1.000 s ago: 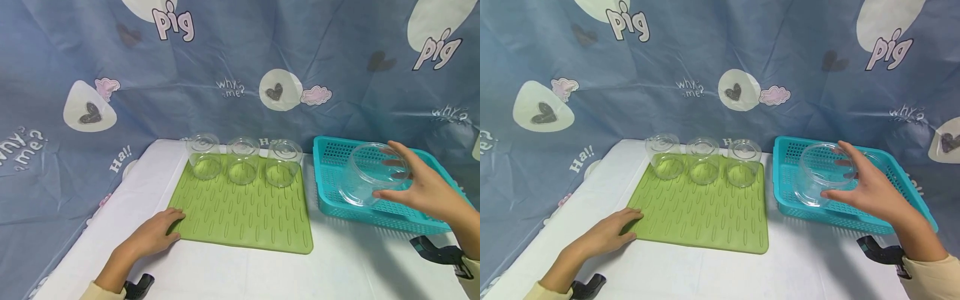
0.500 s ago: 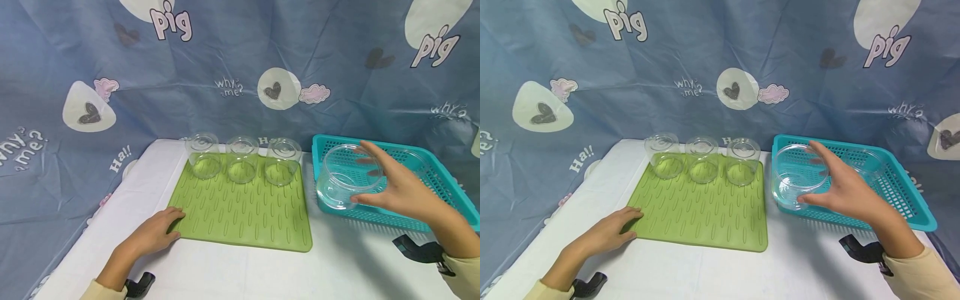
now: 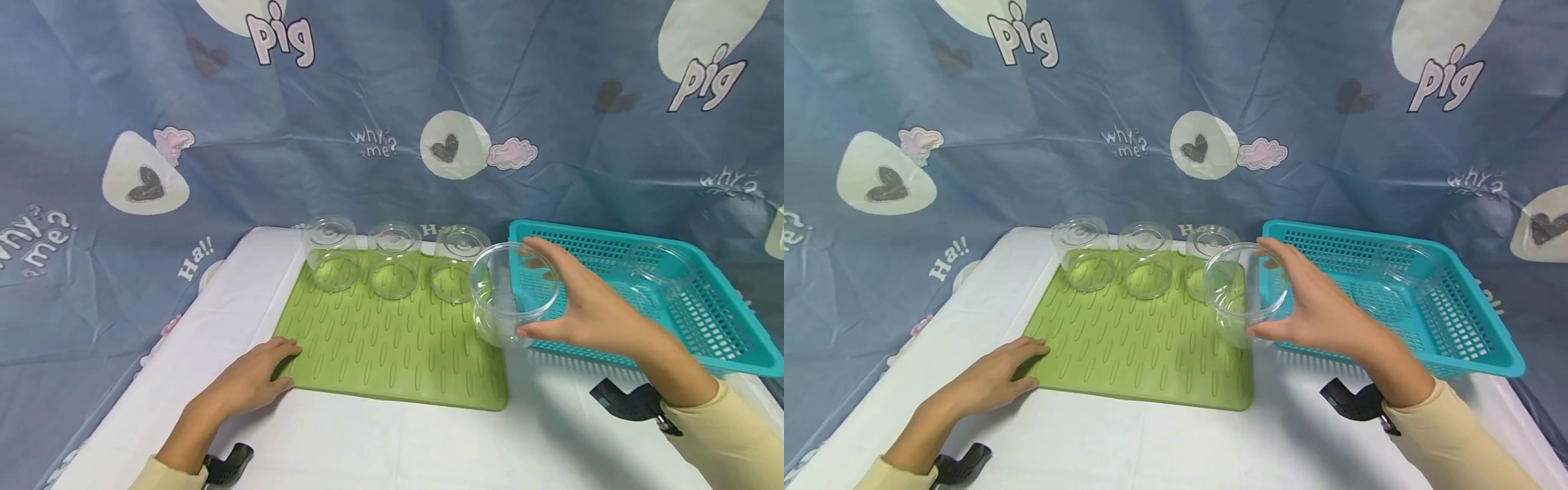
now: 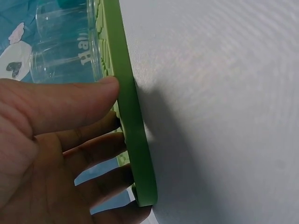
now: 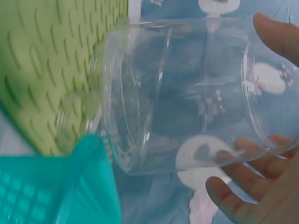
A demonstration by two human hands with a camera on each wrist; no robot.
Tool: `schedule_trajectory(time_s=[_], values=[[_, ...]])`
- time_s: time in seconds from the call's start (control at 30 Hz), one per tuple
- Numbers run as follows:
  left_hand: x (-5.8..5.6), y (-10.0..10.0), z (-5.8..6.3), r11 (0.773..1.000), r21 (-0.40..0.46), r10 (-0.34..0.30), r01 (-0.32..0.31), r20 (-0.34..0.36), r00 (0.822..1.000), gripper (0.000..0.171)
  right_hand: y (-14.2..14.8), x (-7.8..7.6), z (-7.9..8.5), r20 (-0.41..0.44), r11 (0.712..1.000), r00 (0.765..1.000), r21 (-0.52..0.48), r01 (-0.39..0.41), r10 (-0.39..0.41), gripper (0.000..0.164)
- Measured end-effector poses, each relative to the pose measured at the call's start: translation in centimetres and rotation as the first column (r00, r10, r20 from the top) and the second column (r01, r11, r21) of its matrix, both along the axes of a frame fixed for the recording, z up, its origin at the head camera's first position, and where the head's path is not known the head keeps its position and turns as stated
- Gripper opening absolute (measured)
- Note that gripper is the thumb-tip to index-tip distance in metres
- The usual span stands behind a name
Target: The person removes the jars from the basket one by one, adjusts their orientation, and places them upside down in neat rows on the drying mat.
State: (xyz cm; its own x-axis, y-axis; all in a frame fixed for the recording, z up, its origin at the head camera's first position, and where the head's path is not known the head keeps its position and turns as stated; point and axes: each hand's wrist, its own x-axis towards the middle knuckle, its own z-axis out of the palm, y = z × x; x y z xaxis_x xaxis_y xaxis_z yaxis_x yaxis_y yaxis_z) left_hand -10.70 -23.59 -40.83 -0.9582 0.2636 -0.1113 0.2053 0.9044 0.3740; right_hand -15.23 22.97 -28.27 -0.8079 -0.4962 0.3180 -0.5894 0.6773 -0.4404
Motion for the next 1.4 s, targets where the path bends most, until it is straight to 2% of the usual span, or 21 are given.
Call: schedule_trajectory(time_s=[0.2, 0.43, 0.53, 0.77, 1.07, 1.23, 1.33, 1.4], values=[[0.2, 0.0, 0.1, 1.000, 0.003, 0.003, -0.003, -0.002, 1.000, 0.051, -2.8, 0.1, -0.3, 0.047, 0.998, 0.997, 0.011, -0.064, 0.063, 0.111], [0.3, -0.1, 0.3, 1.000, -0.004, 0.005, -0.005, 0.003, 1.000, 0.051, -6.2, 0.0, -1.3, -0.025, 0.985, 0.985, 0.002, -0.173, 0.173, 0.114], [0.3, 0.0, 0.4, 1.000, -0.007, 0.002, -0.002, -0.007, 1.000, 0.051, -7.4, 0.0, -1.5, -0.018, 0.980, 0.980, -0.009, -0.196, 0.196, 0.116], [0.4, 0.1, 0.5, 1.000, -0.004, 0.008, -0.008, -0.003, 1.000, 0.050, -8.9, 0.2, -2.0, 0.031, 0.976, 0.975, -0.017, -0.218, 0.218, 0.121], [0.4, 0.1, 0.4, 1.000, -0.003, 0.011, -0.011, 0.001, 1.000, 0.050, -9.5, 0.1, -3.1, 0.003, 0.980, 0.981, 0.048, -0.195, 0.196, 0.116], [0.1, 0.2, 0.5, 1.000, 0.009, -0.004, 0.004, -0.002, 1.000, 0.051, -9.6, 0.0, -3.3, 0.000, 0.979, 0.979, 0.035, -0.202, 0.202, 0.114], [0.3, 0.1, 0.8, 1.000, 0.002, -0.001, 0.001, -0.014, 1.000, 0.050, -9.7, -0.1, -3.4, -0.001, 0.976, 0.976, 0.021, -0.218, 0.218, 0.113], [0.5, 0.4, 1.5, 1.000, -0.007, 0.014, -0.014, -0.044, 0.999, 0.048, -9.9, -0.1, -3.6, -0.008, 0.975, 0.975, 0.020, -0.223, 0.224, 0.114]])
